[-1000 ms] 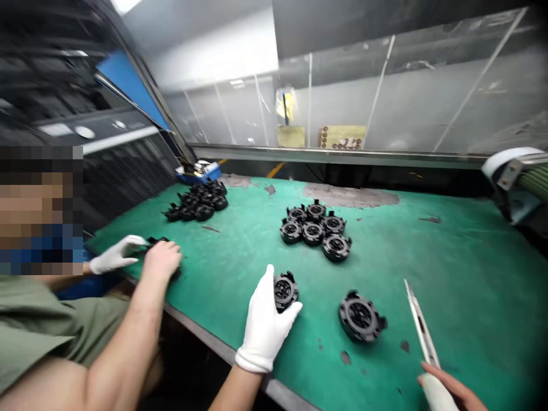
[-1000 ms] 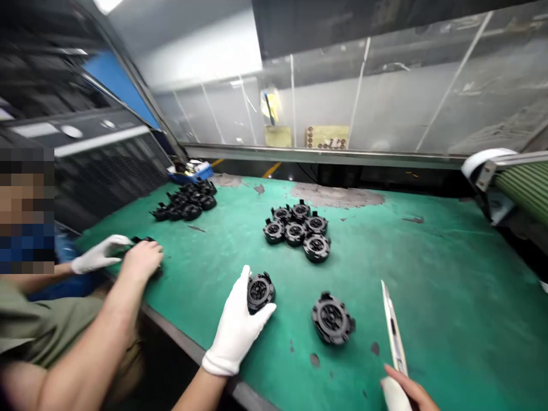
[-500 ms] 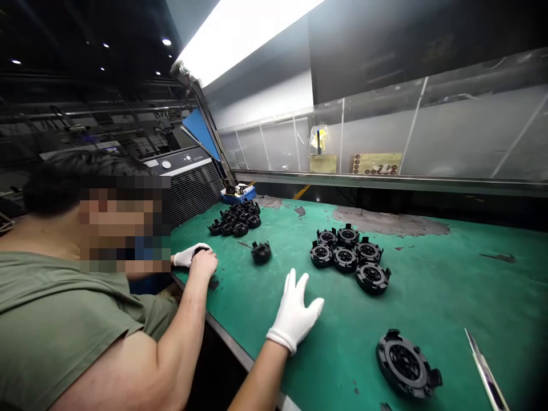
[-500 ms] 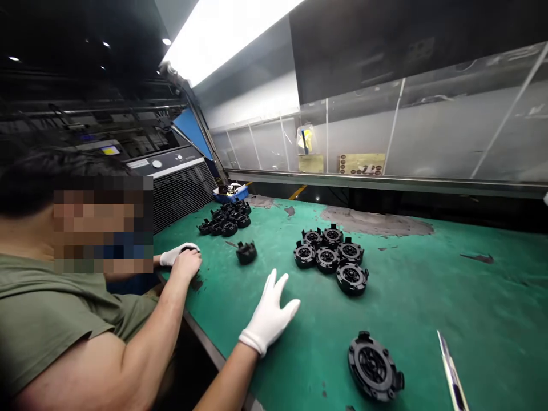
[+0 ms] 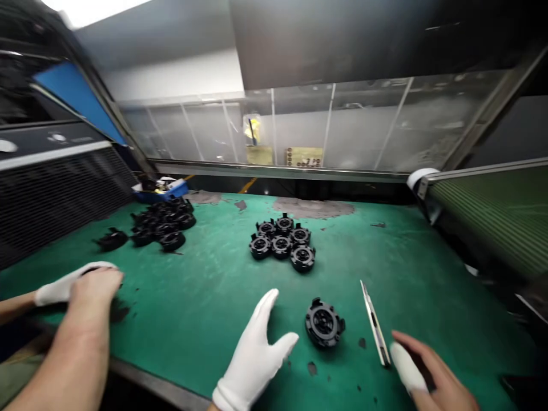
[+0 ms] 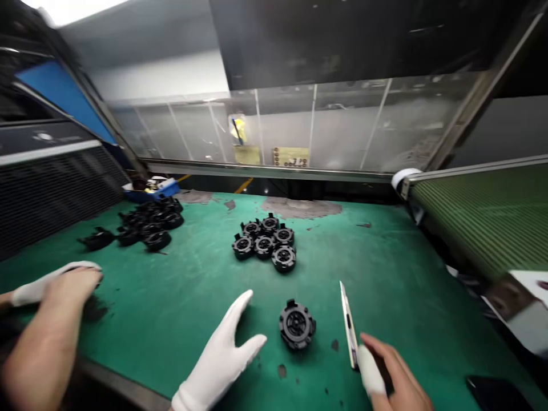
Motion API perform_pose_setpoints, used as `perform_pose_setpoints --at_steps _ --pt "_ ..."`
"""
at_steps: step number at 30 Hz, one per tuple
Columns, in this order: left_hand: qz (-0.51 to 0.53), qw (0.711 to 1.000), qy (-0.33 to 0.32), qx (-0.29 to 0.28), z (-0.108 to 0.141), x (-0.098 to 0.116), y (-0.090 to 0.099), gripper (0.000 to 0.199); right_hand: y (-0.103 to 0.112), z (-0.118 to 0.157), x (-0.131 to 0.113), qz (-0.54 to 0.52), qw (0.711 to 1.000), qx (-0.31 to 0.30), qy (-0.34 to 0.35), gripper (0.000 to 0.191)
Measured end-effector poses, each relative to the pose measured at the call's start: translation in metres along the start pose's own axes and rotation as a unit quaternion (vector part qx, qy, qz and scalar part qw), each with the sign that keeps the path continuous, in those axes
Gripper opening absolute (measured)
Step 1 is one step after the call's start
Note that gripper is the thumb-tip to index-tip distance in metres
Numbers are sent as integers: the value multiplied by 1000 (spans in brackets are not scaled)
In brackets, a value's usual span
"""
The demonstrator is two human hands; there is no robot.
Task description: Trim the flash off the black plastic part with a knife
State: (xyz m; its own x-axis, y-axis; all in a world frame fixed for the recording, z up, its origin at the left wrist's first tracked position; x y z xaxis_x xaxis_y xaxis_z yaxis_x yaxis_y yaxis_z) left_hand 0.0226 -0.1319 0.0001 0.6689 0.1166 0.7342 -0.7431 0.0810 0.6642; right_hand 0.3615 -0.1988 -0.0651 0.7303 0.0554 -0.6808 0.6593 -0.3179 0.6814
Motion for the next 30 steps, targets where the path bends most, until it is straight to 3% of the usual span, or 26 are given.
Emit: perform_pose_setpoints --at_steps 2,4,7,9,11,15,20,24,30 --pt "-8 999 -38 -32 -6 22 -21 96 11 -23 -1 87 995 -33 21 52" --pt "-22 995 -87 -52 -11 45 -44 110 3 -43 -11 169 981 -83 49 56" --pt "-40 987 -146 -60 -19 69 -74 106 -20 -58 -31 189 971 -125 70 53" --pt "-36 985 -158 -62 -20 72 -82 99 -30 -59 -40 191 968 -144 79 49" --pt "-34 986 -151 -56 -14 66 -79 97 -29 -54 -45 186 965 -163 82 42" --pt "-56 991 -114 -47 17 40 -53 96 -8 -32 -49 137 967 -200 76 28" --pt "-53 989 -88 -104 44 19 -43 100 5 5 -62 -13 960 -277 40 34" --pt "-19 991 -80 -102 43 12 -46 107 -1 24 -90 3 928 -348 137 38" --pt "-35 988 -119 -89 43 12 -49 101 1 28 -118 21 905 -368 214 34"
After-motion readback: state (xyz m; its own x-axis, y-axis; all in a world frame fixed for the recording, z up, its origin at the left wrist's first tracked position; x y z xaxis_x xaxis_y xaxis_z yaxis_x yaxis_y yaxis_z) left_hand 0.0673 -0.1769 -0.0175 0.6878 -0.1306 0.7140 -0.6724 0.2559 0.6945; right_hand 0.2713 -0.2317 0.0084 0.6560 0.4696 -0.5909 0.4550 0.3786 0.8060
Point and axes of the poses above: each hand's wrist, its own z-axis away from the middle knuckle, its own y-axis out of the back of the hand, x = y × z, the point moved 8 cm from there along -z, towards the middle knuckle, and after that the axes turned 10 degrees about y, right-handed, at the moved point
